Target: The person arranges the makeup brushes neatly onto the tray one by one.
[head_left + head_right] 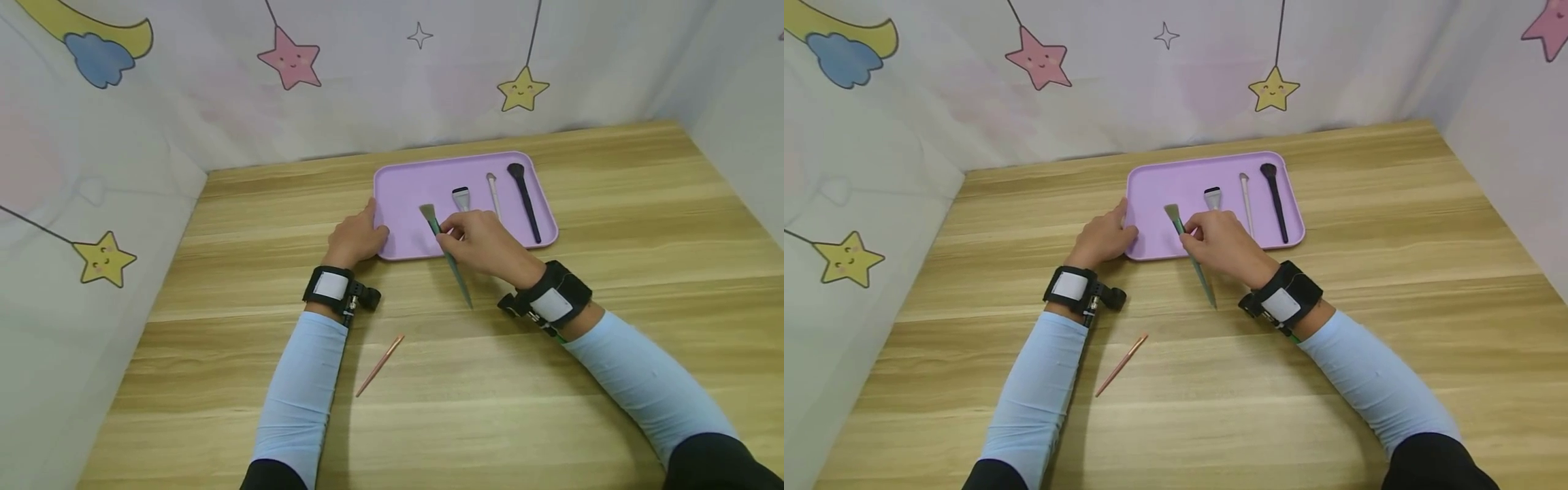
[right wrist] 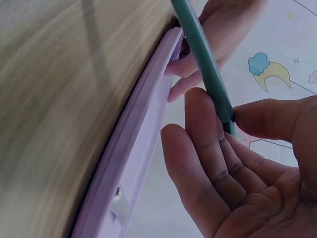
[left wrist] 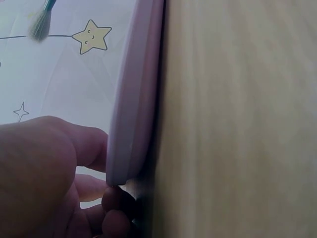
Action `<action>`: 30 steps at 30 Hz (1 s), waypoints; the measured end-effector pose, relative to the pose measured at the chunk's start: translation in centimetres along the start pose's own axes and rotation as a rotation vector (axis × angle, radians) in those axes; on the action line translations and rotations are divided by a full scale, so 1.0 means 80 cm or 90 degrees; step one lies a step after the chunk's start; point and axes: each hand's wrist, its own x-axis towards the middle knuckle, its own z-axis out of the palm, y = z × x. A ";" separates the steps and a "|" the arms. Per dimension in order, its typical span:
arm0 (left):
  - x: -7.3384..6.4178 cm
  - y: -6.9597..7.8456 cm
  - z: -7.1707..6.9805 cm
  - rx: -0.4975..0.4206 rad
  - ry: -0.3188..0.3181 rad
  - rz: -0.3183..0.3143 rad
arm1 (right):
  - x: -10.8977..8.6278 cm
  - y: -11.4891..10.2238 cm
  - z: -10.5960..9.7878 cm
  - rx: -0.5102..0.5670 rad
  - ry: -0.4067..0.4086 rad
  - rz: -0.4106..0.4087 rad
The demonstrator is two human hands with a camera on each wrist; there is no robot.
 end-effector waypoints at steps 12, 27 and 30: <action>-0.002 0.001 -0.001 0.000 0.003 -0.008 | 0.011 0.003 0.002 -0.021 0.004 0.021; -0.004 0.003 -0.002 0.005 0.006 -0.010 | 0.026 0.009 -0.006 0.031 -0.004 0.052; -0.004 0.003 -0.002 0.004 0.005 -0.011 | 0.029 0.012 -0.007 0.036 -0.001 0.062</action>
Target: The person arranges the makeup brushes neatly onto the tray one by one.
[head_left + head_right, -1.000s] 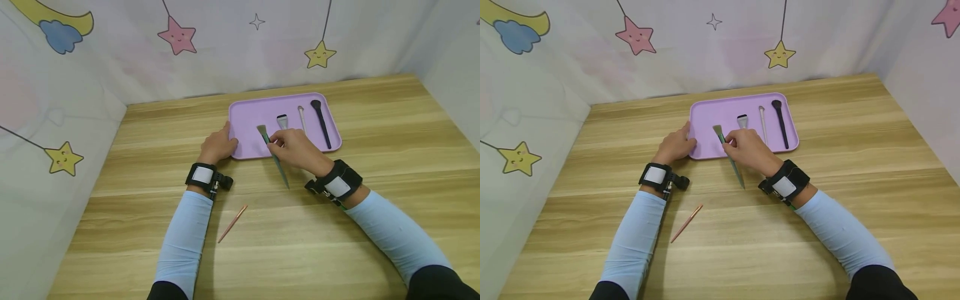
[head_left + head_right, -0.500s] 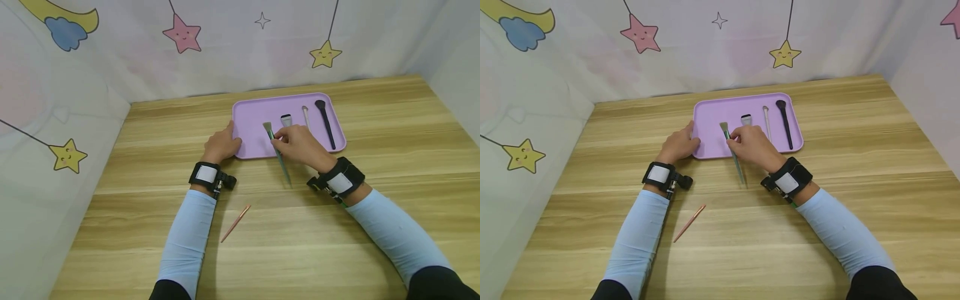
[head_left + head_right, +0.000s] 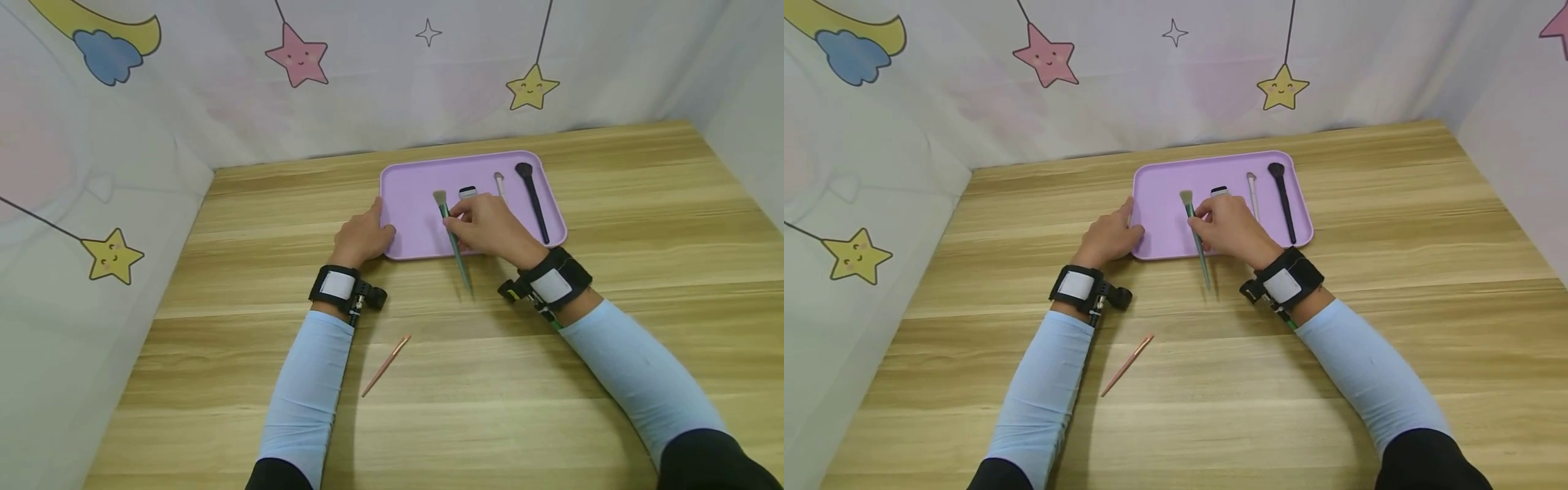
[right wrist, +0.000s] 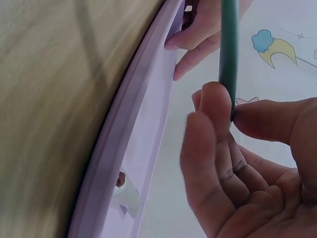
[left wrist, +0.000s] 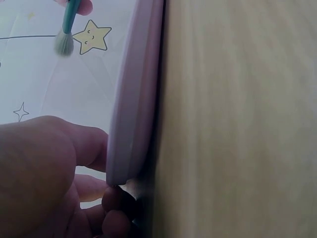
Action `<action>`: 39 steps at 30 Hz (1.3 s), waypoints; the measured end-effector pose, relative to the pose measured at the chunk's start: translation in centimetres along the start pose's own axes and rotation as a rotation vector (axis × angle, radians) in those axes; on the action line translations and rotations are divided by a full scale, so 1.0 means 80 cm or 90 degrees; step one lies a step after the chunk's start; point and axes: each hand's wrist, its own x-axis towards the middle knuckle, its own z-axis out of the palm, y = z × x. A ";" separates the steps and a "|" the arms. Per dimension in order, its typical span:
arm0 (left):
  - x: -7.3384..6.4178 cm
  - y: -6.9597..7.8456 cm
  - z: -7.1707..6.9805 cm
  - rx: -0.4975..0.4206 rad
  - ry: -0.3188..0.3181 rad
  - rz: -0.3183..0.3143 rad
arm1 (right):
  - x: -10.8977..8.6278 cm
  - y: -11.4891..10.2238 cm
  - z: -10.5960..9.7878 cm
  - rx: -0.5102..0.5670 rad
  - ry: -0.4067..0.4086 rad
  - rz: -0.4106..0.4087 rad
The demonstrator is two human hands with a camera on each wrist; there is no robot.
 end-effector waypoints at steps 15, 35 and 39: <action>0.000 -0.001 0.001 -0.002 0.001 0.000 | 0.017 0.009 -0.005 0.057 -0.010 0.054; 0.003 -0.002 0.001 0.004 0.005 -0.002 | 0.036 0.018 -0.010 0.107 -0.012 0.101; 0.003 -0.002 0.002 0.006 0.006 -0.001 | 0.038 0.020 -0.013 0.117 -0.012 0.106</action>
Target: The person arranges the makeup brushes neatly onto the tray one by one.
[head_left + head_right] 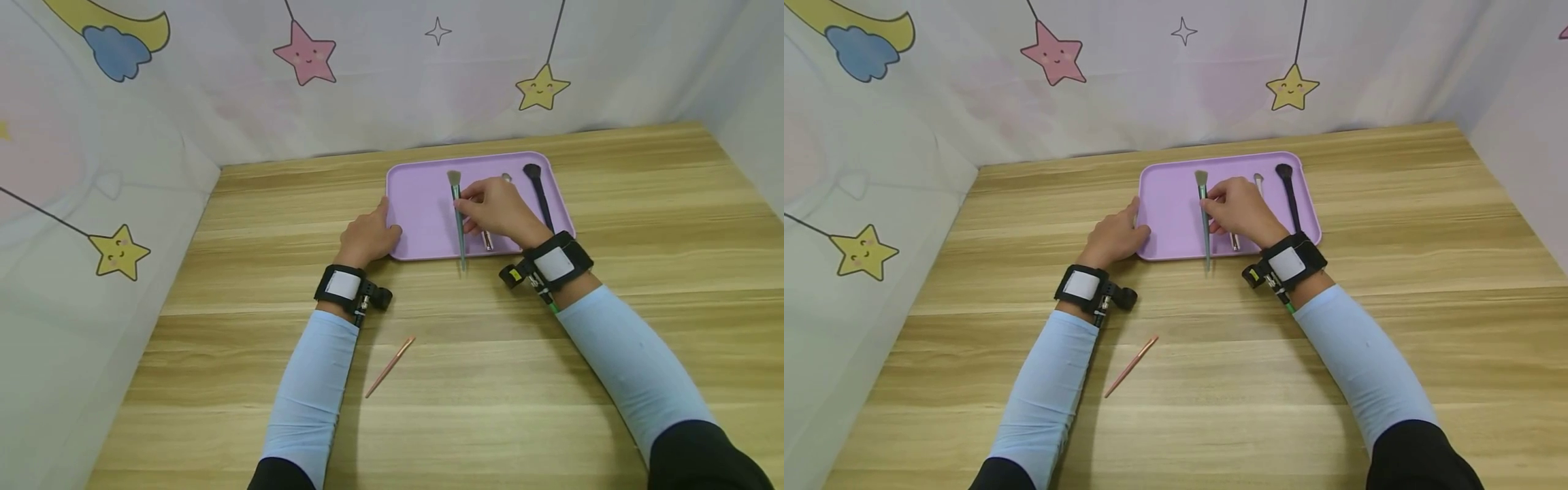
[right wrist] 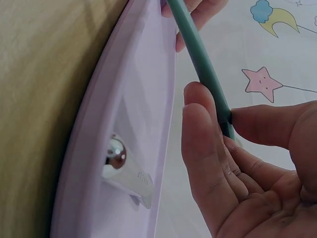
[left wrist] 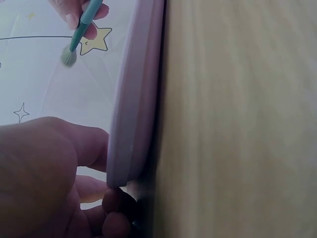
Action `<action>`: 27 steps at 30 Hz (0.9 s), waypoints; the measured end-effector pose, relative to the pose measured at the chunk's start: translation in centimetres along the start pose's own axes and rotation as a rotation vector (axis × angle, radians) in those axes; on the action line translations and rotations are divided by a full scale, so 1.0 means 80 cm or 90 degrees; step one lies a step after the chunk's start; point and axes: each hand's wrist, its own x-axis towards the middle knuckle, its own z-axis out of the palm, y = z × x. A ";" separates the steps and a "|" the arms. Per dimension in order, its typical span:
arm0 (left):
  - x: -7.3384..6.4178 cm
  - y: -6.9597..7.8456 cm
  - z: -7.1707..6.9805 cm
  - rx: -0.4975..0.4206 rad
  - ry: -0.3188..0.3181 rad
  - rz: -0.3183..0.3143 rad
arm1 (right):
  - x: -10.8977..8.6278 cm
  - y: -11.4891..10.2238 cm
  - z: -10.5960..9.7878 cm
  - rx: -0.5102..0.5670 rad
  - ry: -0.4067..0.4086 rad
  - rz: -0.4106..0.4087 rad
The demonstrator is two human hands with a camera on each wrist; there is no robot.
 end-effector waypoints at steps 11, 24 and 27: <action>-0.002 0.000 -0.002 0.001 -0.004 -0.002 | 0.013 -0.003 0.002 0.027 0.019 -0.005; -0.001 0.002 0.000 0.010 -0.004 -0.005 | 0.034 -0.004 0.004 0.027 0.036 0.021; -0.001 0.001 0.000 0.015 -0.001 -0.007 | 0.037 -0.003 0.011 -0.068 0.042 0.004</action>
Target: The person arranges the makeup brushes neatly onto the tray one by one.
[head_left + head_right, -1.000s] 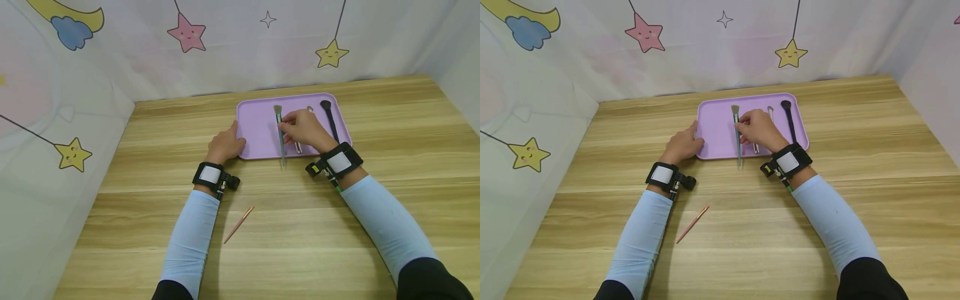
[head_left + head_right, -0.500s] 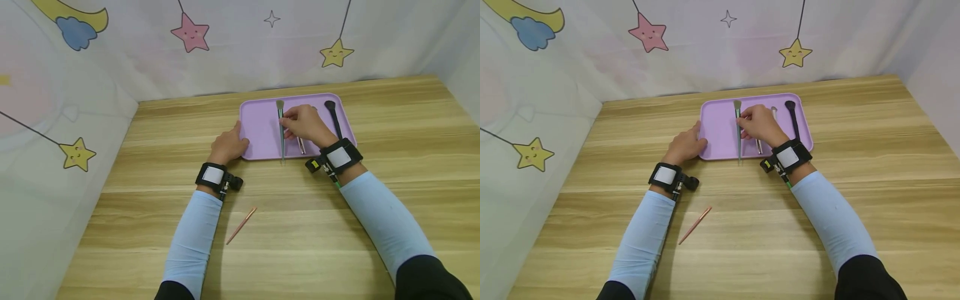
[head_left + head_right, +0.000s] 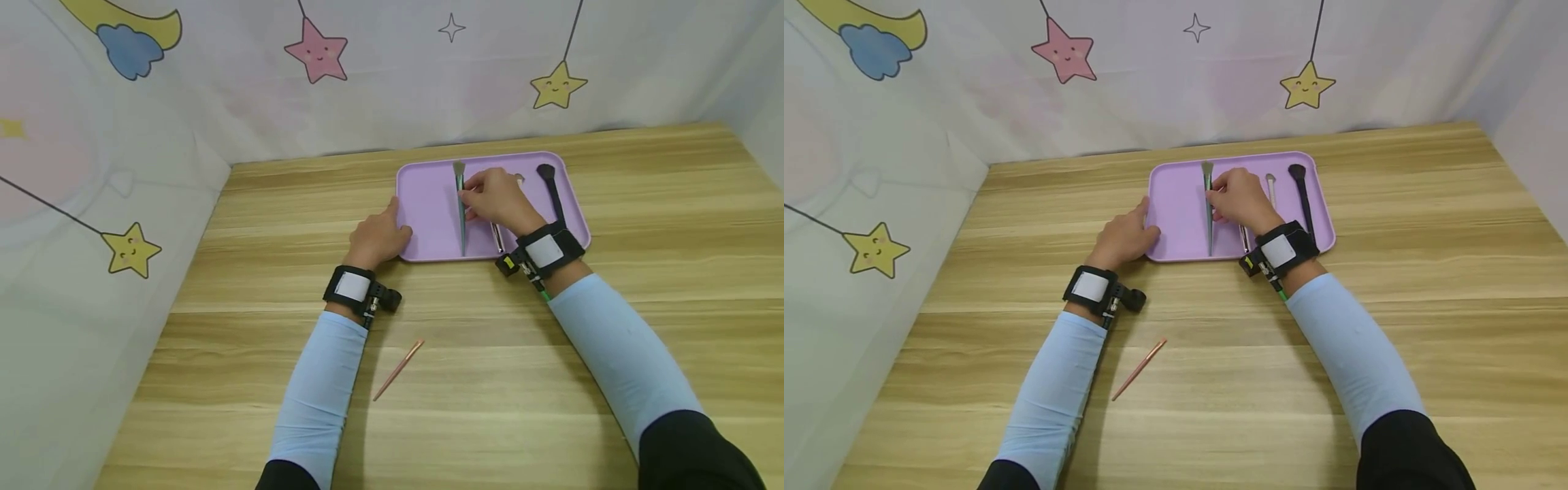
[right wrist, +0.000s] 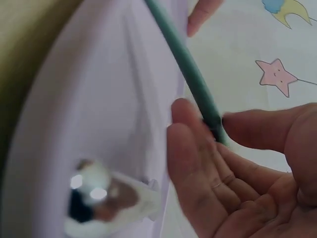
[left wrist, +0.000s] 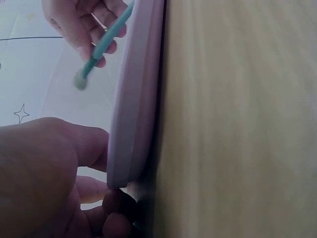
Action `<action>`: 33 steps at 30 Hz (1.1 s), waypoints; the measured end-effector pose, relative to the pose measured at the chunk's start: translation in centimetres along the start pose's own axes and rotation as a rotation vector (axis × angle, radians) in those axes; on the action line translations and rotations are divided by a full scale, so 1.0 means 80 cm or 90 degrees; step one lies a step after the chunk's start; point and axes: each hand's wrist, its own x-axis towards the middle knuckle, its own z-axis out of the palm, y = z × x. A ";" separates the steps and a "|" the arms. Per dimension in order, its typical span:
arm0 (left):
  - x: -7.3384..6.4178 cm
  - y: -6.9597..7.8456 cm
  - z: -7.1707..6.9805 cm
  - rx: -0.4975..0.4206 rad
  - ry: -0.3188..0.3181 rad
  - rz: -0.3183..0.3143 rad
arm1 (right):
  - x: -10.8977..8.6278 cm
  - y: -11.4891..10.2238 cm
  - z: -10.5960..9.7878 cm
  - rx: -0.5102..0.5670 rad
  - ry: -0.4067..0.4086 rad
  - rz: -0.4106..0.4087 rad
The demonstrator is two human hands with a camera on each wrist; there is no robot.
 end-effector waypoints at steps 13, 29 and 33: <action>-0.002 0.004 0.000 0.006 0.000 0.006 | -0.025 -0.014 0.035 -0.242 -0.039 -0.129; 0.001 0.003 0.002 -0.007 -0.004 0.003 | -0.041 -0.013 0.031 -0.267 -0.031 -0.161; 0.002 0.001 0.001 -0.006 0.001 0.005 | -0.046 -0.017 0.029 -0.260 -0.010 -0.182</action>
